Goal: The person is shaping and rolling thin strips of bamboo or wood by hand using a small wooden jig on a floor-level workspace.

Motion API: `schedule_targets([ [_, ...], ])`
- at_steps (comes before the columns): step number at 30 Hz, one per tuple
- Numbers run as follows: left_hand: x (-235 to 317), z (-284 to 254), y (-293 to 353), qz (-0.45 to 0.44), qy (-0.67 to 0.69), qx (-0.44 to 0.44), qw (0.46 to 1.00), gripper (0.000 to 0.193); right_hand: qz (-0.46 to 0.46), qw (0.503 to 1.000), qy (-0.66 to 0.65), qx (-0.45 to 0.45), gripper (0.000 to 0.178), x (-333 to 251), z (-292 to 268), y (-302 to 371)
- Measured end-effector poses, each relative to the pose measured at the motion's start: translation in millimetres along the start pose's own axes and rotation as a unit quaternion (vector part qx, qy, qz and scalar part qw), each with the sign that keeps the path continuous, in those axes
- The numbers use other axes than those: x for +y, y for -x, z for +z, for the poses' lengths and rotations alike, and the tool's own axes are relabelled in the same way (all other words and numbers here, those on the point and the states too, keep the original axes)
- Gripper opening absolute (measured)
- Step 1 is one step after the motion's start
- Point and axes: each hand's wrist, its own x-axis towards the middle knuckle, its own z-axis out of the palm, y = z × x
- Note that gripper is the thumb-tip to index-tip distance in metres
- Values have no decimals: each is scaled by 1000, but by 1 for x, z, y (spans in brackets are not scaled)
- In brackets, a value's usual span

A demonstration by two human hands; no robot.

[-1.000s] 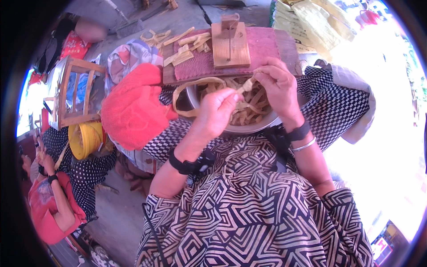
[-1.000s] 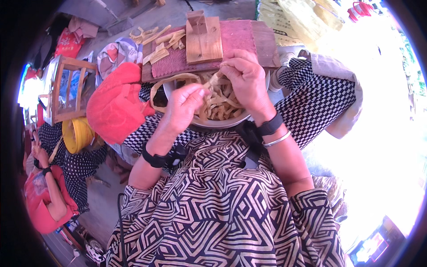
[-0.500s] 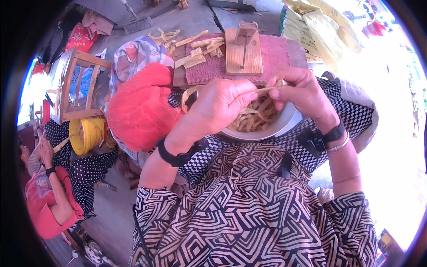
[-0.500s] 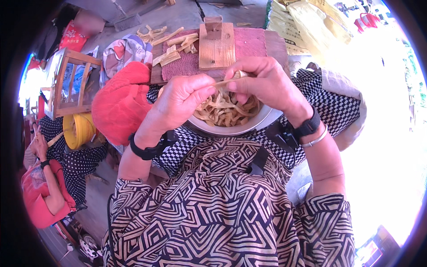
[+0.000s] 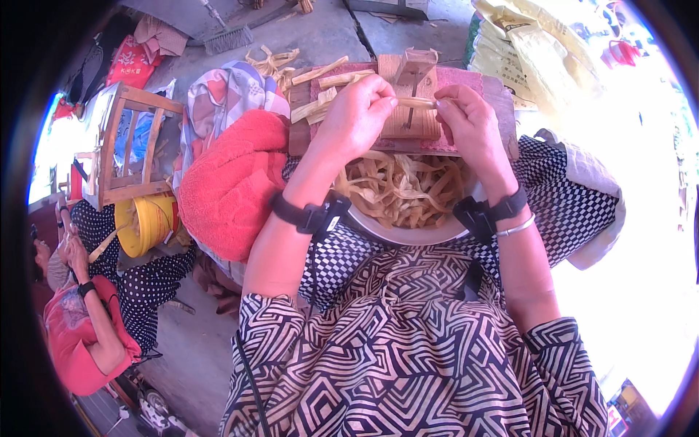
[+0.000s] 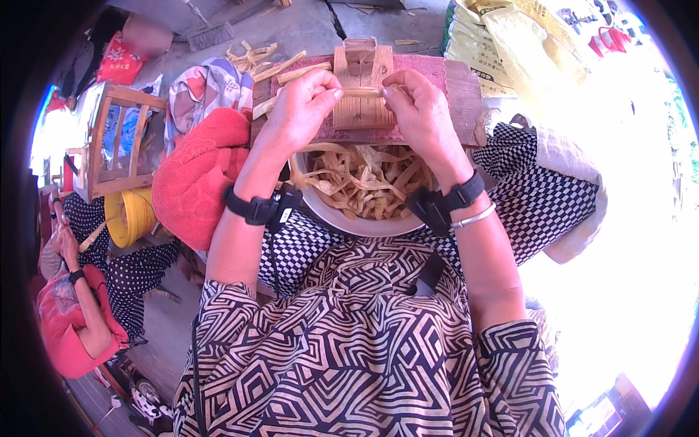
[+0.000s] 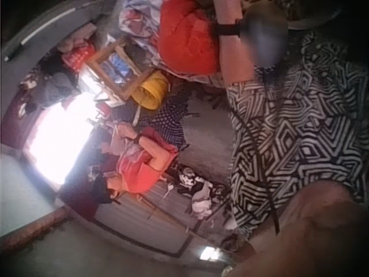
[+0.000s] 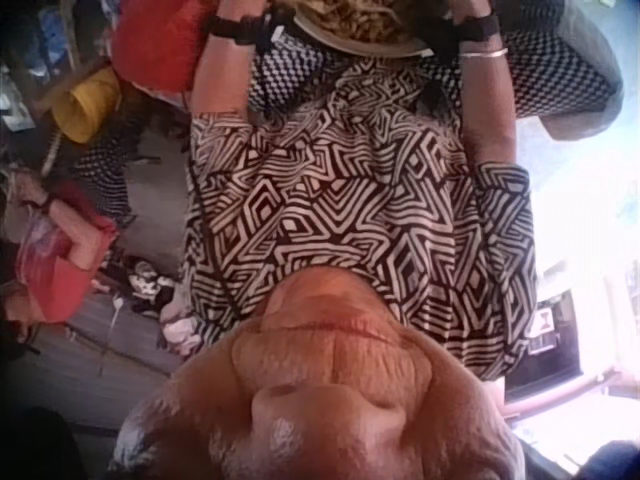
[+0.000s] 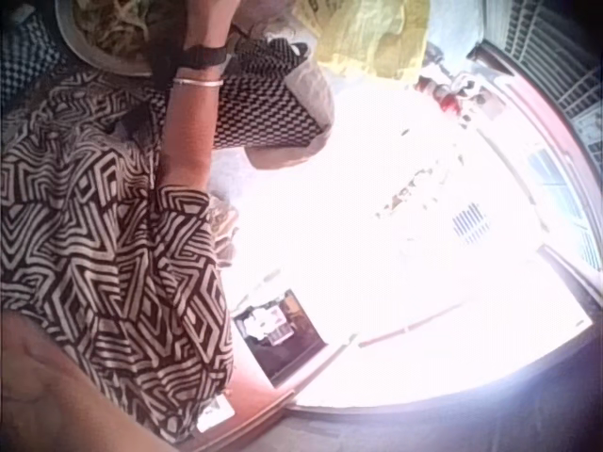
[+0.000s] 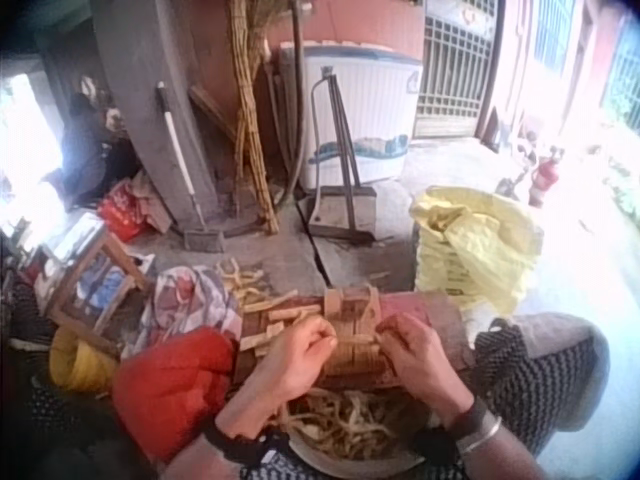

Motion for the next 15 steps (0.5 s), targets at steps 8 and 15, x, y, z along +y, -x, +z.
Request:
schedule_targets([
  [8, -16, 0, -4, 13, -197, 64, 978, 18, -200, 933, 298, 19, 23, 13, -7, 0],
  [15, 15, 40, 25, 63, 15, -41, 997, 19, -161, 986, 39, 34, 18, -3, 9, 30],
])
